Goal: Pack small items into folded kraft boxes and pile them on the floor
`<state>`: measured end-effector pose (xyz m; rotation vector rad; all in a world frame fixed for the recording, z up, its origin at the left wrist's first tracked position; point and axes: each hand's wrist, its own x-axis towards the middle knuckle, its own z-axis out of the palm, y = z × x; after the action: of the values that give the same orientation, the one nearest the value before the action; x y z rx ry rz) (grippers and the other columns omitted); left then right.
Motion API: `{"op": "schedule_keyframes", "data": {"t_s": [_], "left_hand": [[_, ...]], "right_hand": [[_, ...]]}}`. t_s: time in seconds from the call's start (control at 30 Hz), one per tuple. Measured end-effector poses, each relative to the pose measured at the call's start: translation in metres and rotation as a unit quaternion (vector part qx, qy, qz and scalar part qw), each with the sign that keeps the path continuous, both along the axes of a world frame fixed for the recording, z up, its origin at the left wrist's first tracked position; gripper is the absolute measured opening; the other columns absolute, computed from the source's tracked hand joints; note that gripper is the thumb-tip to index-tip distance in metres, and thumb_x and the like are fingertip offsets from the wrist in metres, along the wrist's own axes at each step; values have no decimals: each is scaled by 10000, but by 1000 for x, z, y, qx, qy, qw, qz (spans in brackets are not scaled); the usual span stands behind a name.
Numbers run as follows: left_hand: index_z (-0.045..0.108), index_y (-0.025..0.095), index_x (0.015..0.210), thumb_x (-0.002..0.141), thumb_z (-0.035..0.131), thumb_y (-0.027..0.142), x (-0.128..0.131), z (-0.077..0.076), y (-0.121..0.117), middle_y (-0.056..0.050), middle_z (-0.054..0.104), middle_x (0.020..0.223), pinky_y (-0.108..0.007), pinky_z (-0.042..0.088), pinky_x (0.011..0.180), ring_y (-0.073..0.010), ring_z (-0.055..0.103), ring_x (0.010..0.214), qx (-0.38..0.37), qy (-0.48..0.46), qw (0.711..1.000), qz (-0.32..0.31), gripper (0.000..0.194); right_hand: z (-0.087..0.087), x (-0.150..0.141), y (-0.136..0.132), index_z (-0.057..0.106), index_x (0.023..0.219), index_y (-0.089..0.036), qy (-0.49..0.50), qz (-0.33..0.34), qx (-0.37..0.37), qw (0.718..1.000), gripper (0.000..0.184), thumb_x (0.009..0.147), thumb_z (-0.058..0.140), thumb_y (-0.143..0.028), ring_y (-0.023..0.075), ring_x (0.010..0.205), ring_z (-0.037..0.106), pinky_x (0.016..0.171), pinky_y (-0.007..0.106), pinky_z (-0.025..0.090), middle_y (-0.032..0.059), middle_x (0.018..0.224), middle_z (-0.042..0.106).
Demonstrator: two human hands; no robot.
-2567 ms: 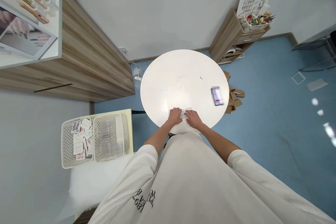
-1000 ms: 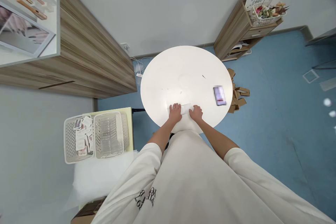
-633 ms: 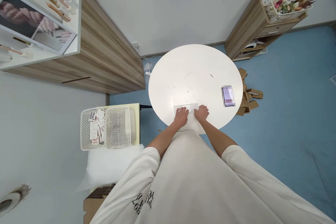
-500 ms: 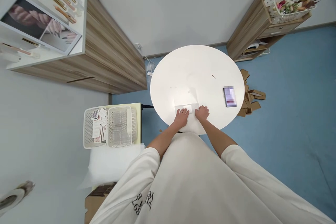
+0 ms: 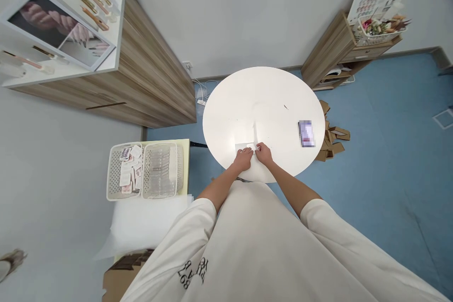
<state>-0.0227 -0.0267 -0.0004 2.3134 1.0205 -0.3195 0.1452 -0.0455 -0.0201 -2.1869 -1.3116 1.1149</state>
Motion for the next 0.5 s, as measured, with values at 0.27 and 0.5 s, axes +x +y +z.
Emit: {"op": "schedule_keyframes", "data": {"t_s": [0.27,0.5], "left_hand": [[320,214,1535,849,395,23,-11,-4,-3,-104,397,1591,-482,164,1233,-225,293,1505,-35,-53,997,47,716],[430,184,1436,935,462,219,-25,-1,0,-165,446,1524,-437,395,1092,-306,449,1388,-3,-62,945,322,503]], "right_hand": [[6,-8,0,589,1339,-157,-48,113,-6,992,419,987,364,-182,211,1136,596,990,303,437,124,1237,649],[10,-18,-1,427,1522,-142,-133,206,-57,968,577,945,414,-120,247,1099,599,949,301,453,162,1262,576]]}}
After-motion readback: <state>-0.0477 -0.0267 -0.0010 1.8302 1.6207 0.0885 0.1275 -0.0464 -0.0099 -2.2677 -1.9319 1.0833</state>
